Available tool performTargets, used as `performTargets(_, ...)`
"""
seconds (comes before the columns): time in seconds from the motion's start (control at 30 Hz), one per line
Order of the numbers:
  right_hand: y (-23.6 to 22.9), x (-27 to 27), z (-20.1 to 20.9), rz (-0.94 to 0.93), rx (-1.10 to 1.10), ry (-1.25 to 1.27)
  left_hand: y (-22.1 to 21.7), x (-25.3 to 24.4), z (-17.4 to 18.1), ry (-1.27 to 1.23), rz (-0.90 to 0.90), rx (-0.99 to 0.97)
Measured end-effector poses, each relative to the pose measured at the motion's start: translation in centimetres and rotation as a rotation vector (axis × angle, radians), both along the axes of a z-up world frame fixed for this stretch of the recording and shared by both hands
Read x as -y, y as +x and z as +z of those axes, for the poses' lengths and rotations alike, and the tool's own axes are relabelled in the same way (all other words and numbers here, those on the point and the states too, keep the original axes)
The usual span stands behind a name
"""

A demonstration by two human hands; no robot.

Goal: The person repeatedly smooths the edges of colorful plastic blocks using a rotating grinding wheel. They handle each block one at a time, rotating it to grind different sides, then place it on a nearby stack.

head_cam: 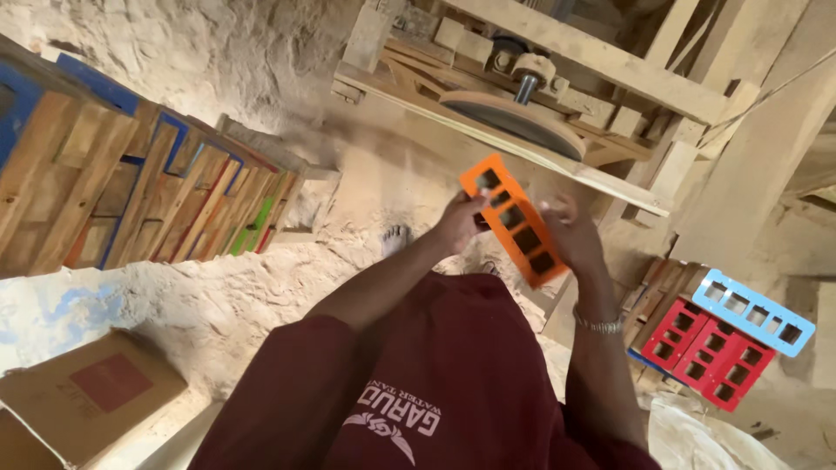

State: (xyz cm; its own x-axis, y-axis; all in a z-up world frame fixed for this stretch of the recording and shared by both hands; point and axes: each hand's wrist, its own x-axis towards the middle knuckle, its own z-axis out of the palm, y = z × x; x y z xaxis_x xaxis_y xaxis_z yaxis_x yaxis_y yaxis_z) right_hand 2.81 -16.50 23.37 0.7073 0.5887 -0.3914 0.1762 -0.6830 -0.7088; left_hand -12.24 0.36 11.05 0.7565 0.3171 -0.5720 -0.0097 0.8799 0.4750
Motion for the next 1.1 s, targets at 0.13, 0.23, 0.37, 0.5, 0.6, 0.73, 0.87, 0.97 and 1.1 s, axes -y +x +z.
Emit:
performTargets(0.13,-0.1,0.9,-2.1,-0.311,-0.465,0.331,2.5,-2.8,-1.9,0.001,0.132,0.044)
performTargets(0.23,-1.0,1.1,-4.0,-0.540,-0.802,0.424,4.6,-3.1,-3.8,0.071,0.148,0.128)
performTargets(0.37,-0.5,-1.9,-5.3,-0.624,-0.661,0.397,7.6,-4.8,-5.2,0.079,0.078,-0.203)
performTargets(0.5,-2.5,-4.2,-5.7,-0.677,-0.706,0.289,8.2,-8.2,-4.8,0.145,0.029,-0.142)
performTargets(0.6,-8.9,-4.1,-6.3,-0.637,-0.866,0.470,5.3,-11.7,-4.5,0.258,-0.241,-0.160)
performTargets(0.73,-13.2,-5.3,-6.2,-0.623,-1.201,0.551,4.7,-15.6,-3.8,0.238,-0.501,-0.186)
performTargets(0.87,-8.0,-4.9,-6.0,-0.692,-0.816,0.564,6.2,-11.1,-5.0,0.127,-0.186,-0.167)
performTargets(0.97,-1.4,-5.0,-5.8,-0.900,-0.561,0.174,8.6,-7.0,-6.0,0.123,0.085,-0.126)
performTargets(1.1,-3.3,-4.7,-5.2,-0.785,-0.542,0.241,7.1,-6.0,-5.4,0.148,0.128,-0.276)
